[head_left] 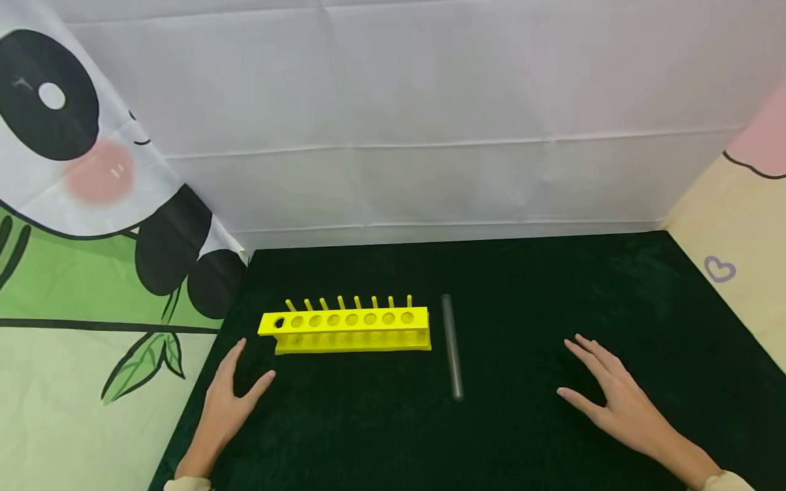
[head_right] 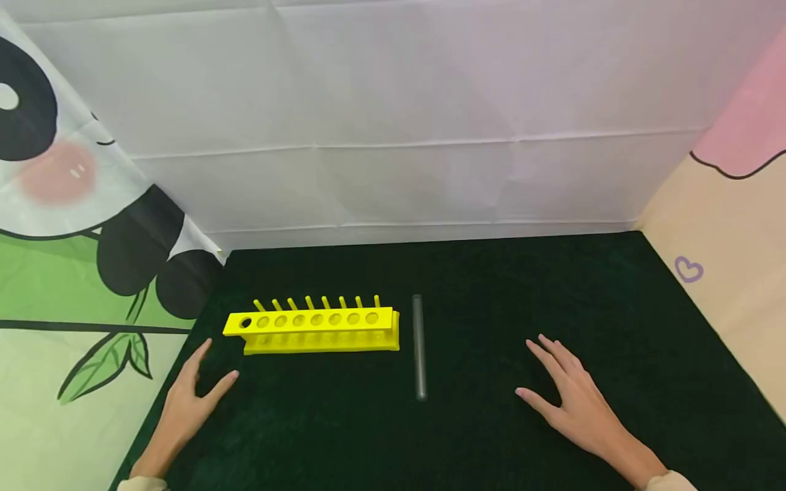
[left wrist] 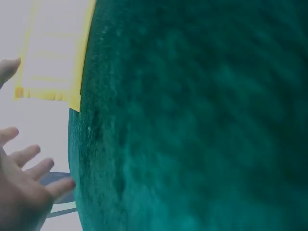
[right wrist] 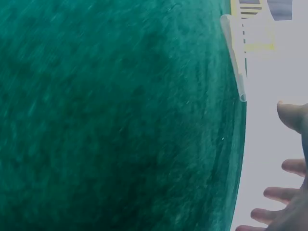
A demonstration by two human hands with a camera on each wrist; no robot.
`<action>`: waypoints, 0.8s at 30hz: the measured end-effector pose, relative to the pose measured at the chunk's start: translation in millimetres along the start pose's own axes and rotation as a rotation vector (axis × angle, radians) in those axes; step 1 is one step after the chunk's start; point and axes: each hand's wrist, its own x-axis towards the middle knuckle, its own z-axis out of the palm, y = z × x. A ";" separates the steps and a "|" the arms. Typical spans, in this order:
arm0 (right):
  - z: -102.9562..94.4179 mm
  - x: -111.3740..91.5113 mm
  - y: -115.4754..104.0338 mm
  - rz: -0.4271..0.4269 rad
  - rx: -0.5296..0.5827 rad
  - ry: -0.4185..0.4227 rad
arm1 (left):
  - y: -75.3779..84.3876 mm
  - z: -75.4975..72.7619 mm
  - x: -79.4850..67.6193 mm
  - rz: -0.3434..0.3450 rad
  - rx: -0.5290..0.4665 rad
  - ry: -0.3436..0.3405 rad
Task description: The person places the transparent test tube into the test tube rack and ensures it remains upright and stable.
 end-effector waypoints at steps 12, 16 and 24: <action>7.0 5.3 -15.0 -0.027 -0.038 0.046 | -6.4 6.6 8.9 0.024 -0.311 0.034; 7.7 9.0 -17.5 -0.070 -0.034 0.092 | -3.6 9.8 13.0 0.013 -0.382 0.045; 5.3 16.5 -23.9 -0.092 0.050 0.106 | 6.0 8.2 26.2 0.010 -0.430 0.021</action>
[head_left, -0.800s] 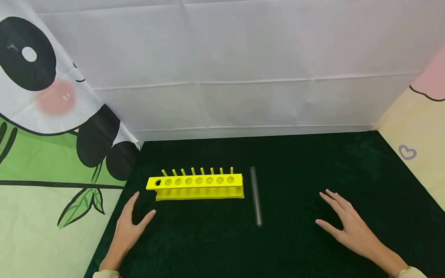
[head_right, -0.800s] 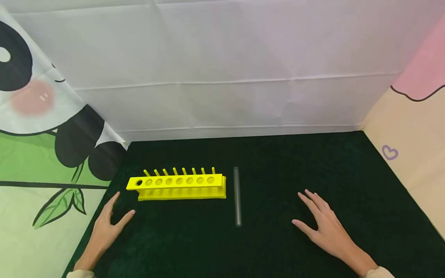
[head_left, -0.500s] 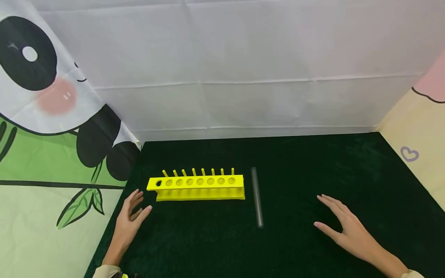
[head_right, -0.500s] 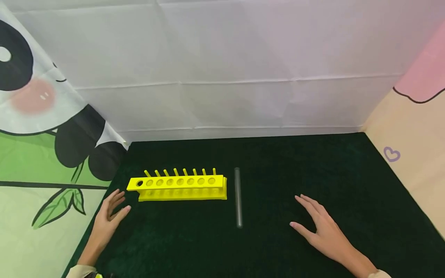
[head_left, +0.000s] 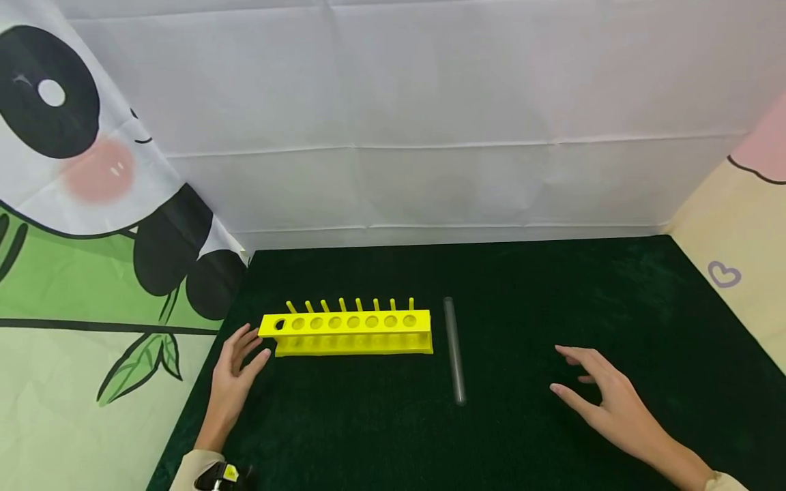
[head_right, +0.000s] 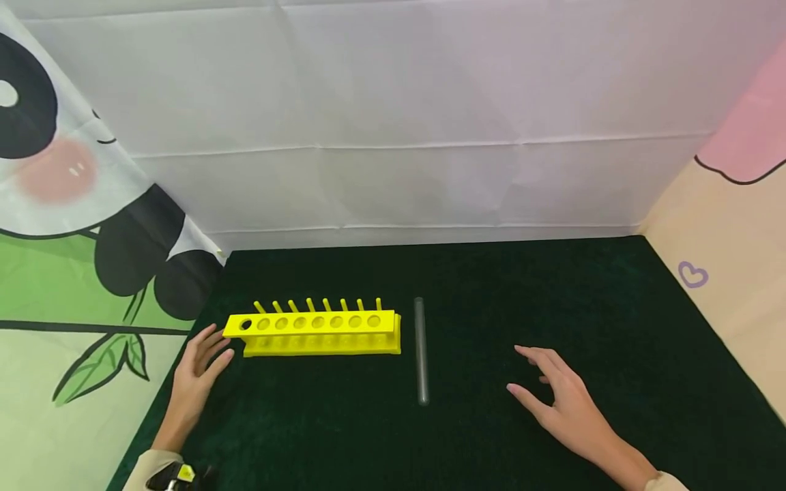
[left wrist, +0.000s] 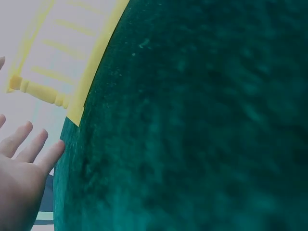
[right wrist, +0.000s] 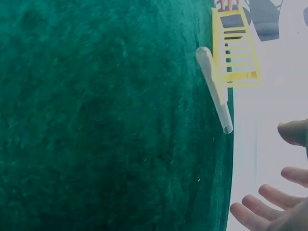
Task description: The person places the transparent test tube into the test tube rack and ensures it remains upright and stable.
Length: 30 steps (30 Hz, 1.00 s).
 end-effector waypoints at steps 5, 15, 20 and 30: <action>-1.4 6.5 -6.4 0.016 0.076 -0.020 | 12.1 -0.2 5.4 0.008 -0.023 0.003; -3.5 22.1 -18.3 0.057 0.202 -0.094 | 1.3 6.9 19.8 0.013 -0.097 0.031; -3.0 26.7 -20.5 0.055 0.210 -0.094 | 2.5 7.2 24.7 -0.021 -0.076 0.038; 4.7 31.4 -23.8 0.099 0.229 -0.079 | 3.8 8.7 25.6 -0.032 -0.108 0.017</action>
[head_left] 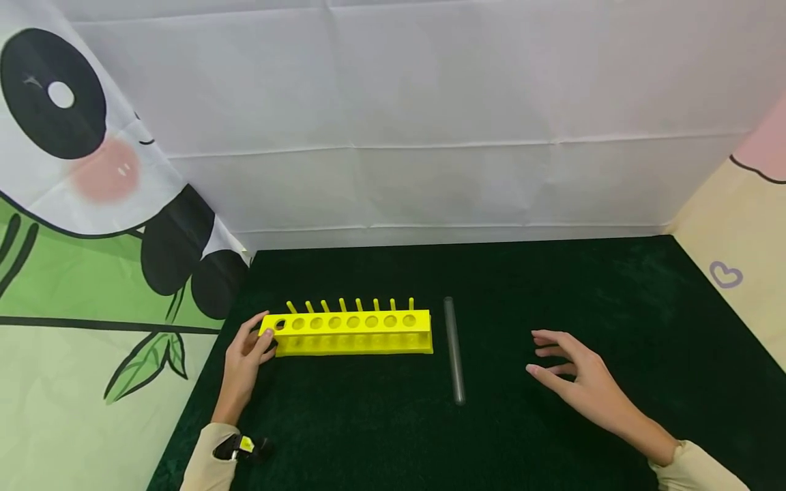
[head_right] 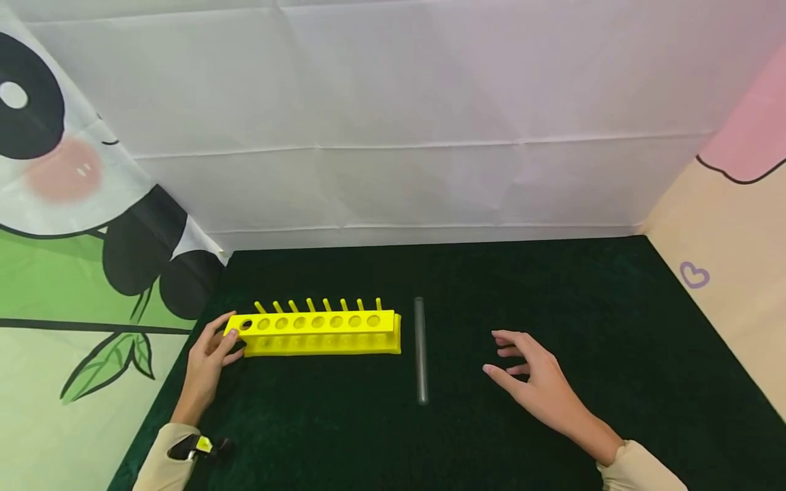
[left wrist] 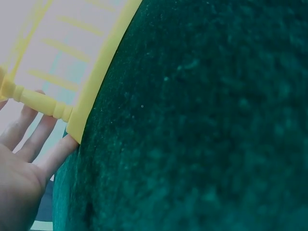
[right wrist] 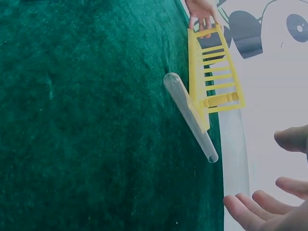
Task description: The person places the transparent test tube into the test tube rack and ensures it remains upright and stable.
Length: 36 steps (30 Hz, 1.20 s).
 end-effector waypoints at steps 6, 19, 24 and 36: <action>6.1 8.7 0.9 0.051 0.019 0.003 | -0.8 0.3 0.8 0.001 -0.014 0.010; 8.2 23.6 -0.3 0.111 0.061 -0.097 | -3.3 -0.4 0.9 0.021 -0.033 0.024; 9.7 27.3 -2.6 0.110 0.085 -0.117 | -3.9 0.0 1.6 0.029 -0.036 0.015; 18.9 39.3 -5.5 0.136 0.118 -0.145 | -3.2 1.4 -0.2 0.027 -0.032 0.031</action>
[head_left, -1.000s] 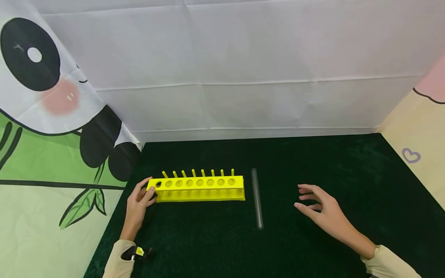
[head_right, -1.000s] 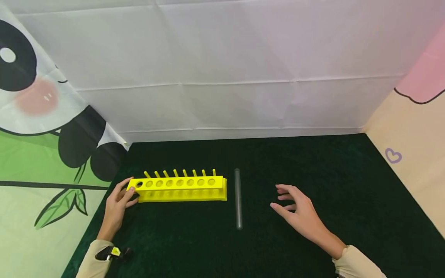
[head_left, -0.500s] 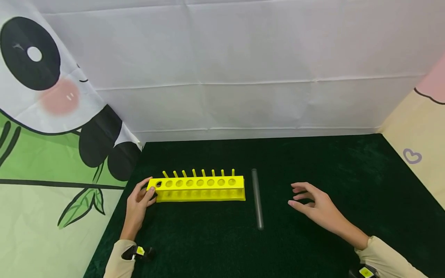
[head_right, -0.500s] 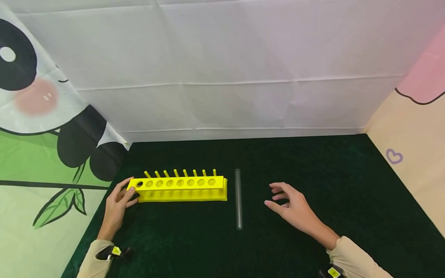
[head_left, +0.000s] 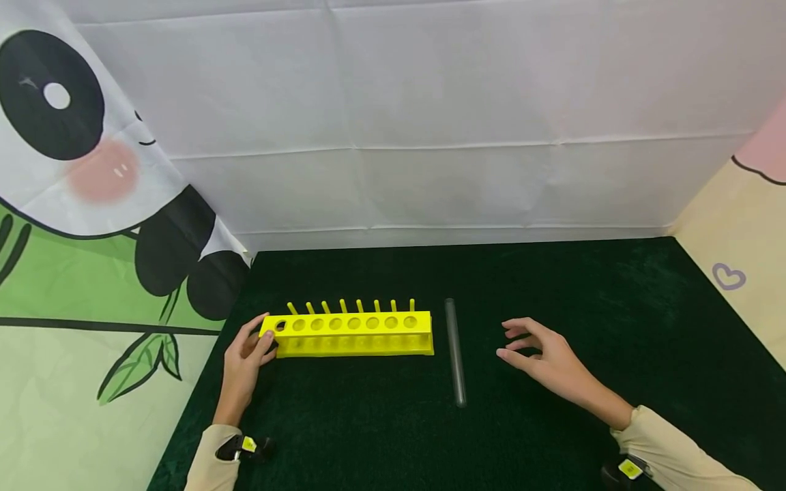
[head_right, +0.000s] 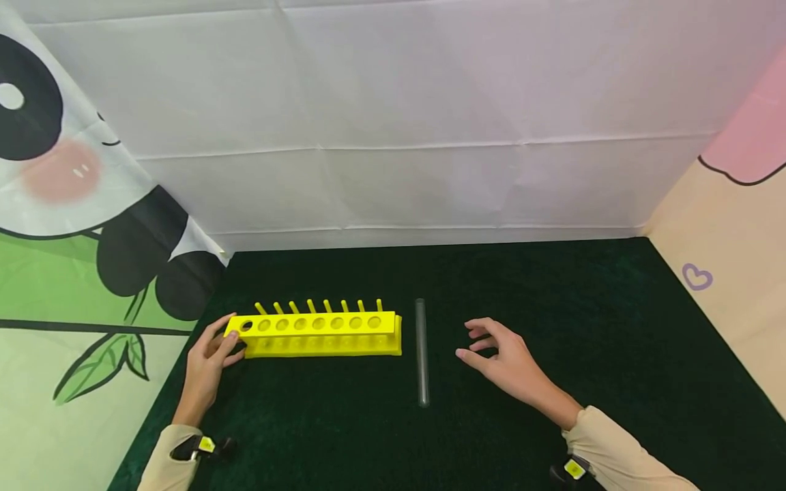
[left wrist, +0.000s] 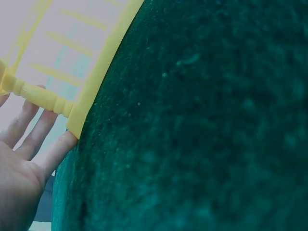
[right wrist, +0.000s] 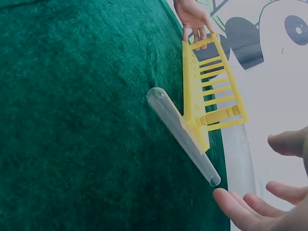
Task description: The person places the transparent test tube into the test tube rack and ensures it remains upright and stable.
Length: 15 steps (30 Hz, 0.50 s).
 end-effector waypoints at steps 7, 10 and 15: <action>4.3 10.1 5.0 0.031 0.044 -0.025 | -4.6 1.2 2.0 0.003 -0.004 0.011; 7.9 13.5 6.6 0.035 0.055 -0.025 | -7.1 1.1 3.1 0.004 -0.007 0.007; 14.3 20.4 7.6 0.031 0.059 -0.018 | -10.0 1.3 5.4 0.010 -0.015 -0.001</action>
